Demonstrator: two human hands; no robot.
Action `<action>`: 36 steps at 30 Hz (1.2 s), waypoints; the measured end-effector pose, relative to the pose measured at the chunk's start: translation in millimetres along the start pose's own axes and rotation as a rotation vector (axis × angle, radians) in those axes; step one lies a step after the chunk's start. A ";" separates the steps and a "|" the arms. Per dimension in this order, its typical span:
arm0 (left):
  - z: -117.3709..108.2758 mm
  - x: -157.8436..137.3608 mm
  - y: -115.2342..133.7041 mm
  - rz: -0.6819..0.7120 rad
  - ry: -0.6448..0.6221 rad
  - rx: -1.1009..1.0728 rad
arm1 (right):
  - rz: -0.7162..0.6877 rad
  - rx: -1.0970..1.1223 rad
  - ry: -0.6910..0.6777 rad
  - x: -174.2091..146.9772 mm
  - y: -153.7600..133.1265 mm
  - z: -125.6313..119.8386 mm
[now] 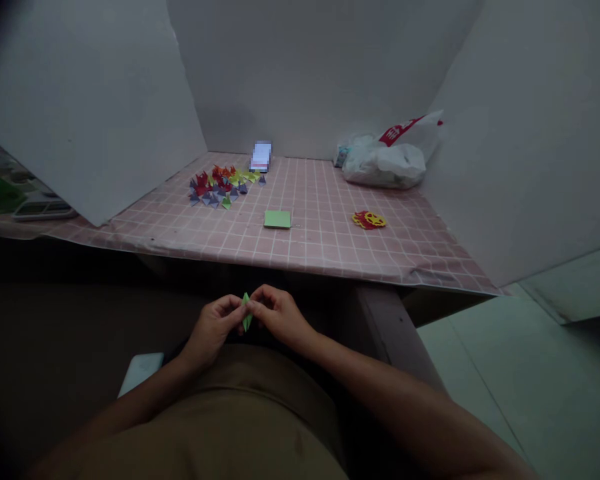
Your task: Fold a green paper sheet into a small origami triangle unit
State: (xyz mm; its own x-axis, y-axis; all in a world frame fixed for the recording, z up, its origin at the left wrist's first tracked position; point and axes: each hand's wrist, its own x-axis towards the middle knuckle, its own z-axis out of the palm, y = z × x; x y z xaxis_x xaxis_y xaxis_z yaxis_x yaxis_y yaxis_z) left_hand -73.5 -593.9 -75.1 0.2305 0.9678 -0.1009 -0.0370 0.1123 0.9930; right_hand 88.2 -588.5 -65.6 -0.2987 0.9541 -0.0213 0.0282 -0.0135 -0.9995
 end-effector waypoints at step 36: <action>-1.6 1.1 1.3 -0.087 -0.126 -0.044 | 0.038 0.085 0.090 4.6 2.1 -7.7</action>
State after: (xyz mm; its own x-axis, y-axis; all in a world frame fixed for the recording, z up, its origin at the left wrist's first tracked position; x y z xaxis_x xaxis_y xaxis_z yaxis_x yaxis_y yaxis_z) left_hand -74.9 -592.4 -74.0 0.3550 0.9183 -0.1752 -0.0531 0.2069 0.9769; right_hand 94.2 -581.9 -67.7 -0.2116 0.9754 -0.0612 -0.0437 -0.0720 -0.9964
